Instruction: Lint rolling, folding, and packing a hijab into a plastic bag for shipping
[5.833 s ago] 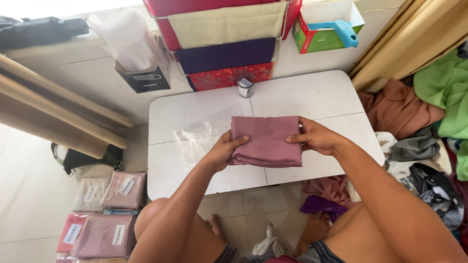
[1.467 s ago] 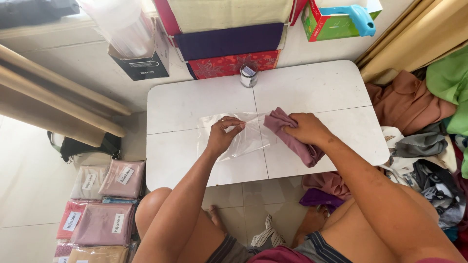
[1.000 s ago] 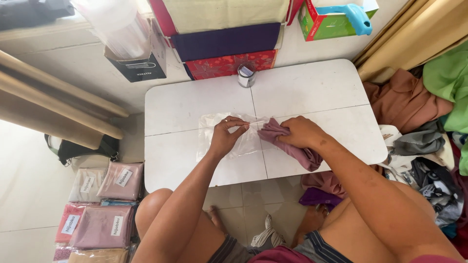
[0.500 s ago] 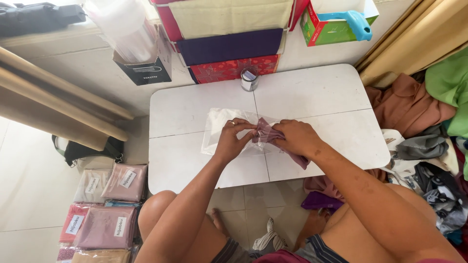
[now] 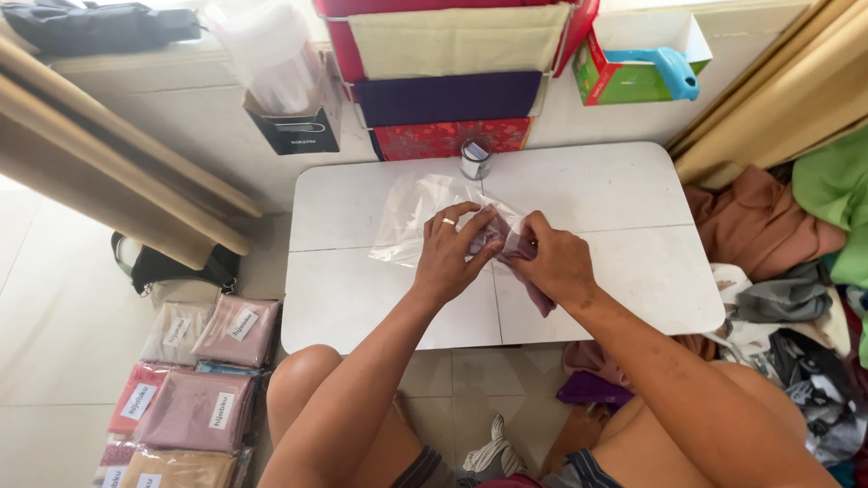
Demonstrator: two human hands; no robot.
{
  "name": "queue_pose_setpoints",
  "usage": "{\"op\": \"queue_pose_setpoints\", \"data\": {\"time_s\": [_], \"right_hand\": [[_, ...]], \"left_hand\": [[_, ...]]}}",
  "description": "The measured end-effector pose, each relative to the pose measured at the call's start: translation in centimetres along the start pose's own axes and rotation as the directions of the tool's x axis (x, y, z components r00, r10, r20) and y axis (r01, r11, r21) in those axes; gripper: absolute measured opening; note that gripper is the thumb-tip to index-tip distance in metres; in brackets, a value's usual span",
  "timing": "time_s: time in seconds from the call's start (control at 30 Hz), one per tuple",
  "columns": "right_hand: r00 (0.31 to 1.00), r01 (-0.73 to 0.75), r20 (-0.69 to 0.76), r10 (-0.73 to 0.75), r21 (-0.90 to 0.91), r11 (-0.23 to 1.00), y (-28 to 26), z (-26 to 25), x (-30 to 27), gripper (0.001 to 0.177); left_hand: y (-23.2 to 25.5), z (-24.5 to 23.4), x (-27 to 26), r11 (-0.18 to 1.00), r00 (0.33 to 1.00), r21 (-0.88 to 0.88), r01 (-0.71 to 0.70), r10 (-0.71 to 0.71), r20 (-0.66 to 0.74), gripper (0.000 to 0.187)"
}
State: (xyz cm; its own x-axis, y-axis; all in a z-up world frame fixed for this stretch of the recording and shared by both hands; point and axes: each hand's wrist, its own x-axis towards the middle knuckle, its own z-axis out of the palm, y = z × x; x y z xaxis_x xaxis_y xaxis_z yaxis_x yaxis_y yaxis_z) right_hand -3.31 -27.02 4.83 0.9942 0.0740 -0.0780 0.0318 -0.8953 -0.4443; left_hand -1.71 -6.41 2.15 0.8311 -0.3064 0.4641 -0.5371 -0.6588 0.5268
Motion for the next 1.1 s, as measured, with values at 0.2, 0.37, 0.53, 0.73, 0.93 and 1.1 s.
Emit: {"op": "queue_pose_setpoints", "data": {"time_s": [0.2,0.37,0.53,0.73,0.93,1.1], "right_hand": [[0.996,0.049,-0.085,-0.038,0.138,0.989,-4.2,-4.3,-2.7,0.093],[0.975,0.110,-0.202,-0.087,0.106,0.988,0.4,-1.4,-0.8,0.050],[0.962,0.085,-0.271,0.007,0.325,0.942,-0.5,-3.9,-1.4,0.046],[0.994,-0.005,-0.100,0.053,0.430,0.903,-6.4,-7.4,-4.7,0.051],[0.987,-0.086,0.148,0.070,0.106,0.991,-8.2,-5.1,-4.0,0.079],[0.933,0.010,0.355,-0.060,0.141,0.990,-8.0,-4.7,-2.7,0.102]], "left_hand": [[0.1,0.0,0.2,0.991,0.990,0.071,-0.117,0.122,-0.074,0.040],[2.6,-1.9,0.6,0.977,0.935,0.162,-0.141,0.185,-0.303,0.055],[7.4,-3.4,-0.5,0.853,0.663,-0.422,0.306,-0.509,-0.549,0.105],[11.6,-1.3,-2.7,-0.237,0.683,-0.952,0.193,-0.664,0.304,0.103],[9.2,3.7,-4.1,-0.608,0.581,-0.791,0.069,-0.620,0.528,0.093],[8.0,5.1,-5.3,-0.684,0.554,-0.730,0.000,-0.607,0.569,0.105]]}}
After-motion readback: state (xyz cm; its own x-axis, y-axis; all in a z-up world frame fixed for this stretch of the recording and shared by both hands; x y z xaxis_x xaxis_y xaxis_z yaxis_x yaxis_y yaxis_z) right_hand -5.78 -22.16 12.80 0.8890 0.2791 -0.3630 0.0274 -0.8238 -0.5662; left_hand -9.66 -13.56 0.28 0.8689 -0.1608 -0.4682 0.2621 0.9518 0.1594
